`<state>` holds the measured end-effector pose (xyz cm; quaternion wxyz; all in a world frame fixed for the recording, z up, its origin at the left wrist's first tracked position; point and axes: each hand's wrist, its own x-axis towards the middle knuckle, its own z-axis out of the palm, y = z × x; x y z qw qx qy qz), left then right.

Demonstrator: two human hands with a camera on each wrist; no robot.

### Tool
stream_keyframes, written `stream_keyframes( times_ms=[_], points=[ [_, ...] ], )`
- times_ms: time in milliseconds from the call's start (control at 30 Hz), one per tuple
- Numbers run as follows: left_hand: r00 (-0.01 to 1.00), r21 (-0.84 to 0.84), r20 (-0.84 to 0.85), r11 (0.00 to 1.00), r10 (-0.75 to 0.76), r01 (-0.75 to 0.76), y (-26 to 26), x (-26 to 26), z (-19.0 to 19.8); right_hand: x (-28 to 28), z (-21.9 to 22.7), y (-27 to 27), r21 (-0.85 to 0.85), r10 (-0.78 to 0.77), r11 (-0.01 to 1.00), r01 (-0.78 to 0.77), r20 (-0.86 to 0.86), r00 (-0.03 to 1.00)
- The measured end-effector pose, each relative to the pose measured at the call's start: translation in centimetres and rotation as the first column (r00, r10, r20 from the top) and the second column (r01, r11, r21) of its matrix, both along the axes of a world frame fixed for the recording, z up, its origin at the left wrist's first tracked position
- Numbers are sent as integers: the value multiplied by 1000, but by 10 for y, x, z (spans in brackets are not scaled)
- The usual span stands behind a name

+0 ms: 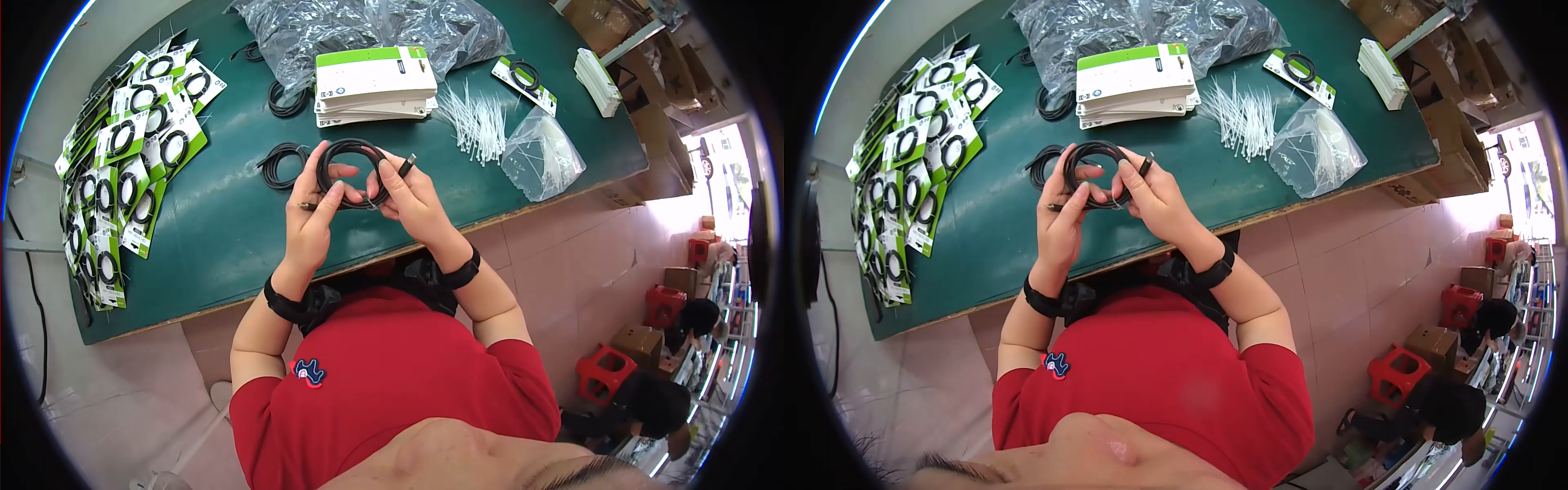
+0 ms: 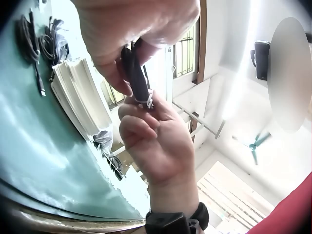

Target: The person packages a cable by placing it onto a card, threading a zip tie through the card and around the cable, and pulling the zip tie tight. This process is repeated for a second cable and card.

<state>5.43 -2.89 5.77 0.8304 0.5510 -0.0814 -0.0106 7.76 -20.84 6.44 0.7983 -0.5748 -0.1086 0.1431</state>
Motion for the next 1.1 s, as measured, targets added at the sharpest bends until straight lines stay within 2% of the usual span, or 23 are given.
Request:
stream_keyframes(
  times_ms=[100,200,300,367,467,500,567,600,633,733,833,1000,1100],
  points=[
    [999,71,49,997,-14,11,3,-1,-2,-1,5,-6,-47,31,998,-31,-9,999],
    [992,114,72,989,-100,92,7,-5,1,-1,9,-11,-91,55,994,-55,-4,999],
    [999,65,41,998,-20,18,-3,-7,6,3,12,-14,-189,127,975,-120,27,991],
    [1000,44,21,999,17,-18,-6,-6,4,0,12,-7,-177,100,980,-94,25,995],
    [997,-260,58,965,41,-24,-9,5,-6,-2,10,5,-160,56,986,-50,33,998],
    [997,-263,59,964,43,-26,-8,5,-7,-2,6,7,-150,10,989,-4,42,999],
    [1000,-102,-1,994,29,-29,-6,4,3,-2,3,9,-131,-82,987,89,57,995],
    [999,-21,-33,999,25,-26,-5,4,7,-1,4,7,-134,-80,987,87,57,995],
    [999,-22,-35,999,27,-27,-4,2,9,-1,4,5,-135,-85,987,90,45,995],
    [987,-6,-94,992,-128,128,2,-3,14,-1,8,1,-135,-90,987,92,16,996],
    [986,-66,-124,993,-110,103,2,-5,13,-1,9,-3,-262,45,965,-9,130,990],
    [982,-201,-174,979,-75,39,1,-4,3,-6,6,11,-341,31,938,58,249,968],
    [981,-186,-192,982,-26,-10,-1,-2,4,-8,-6,18,-332,20,939,96,329,944]
  ],
)
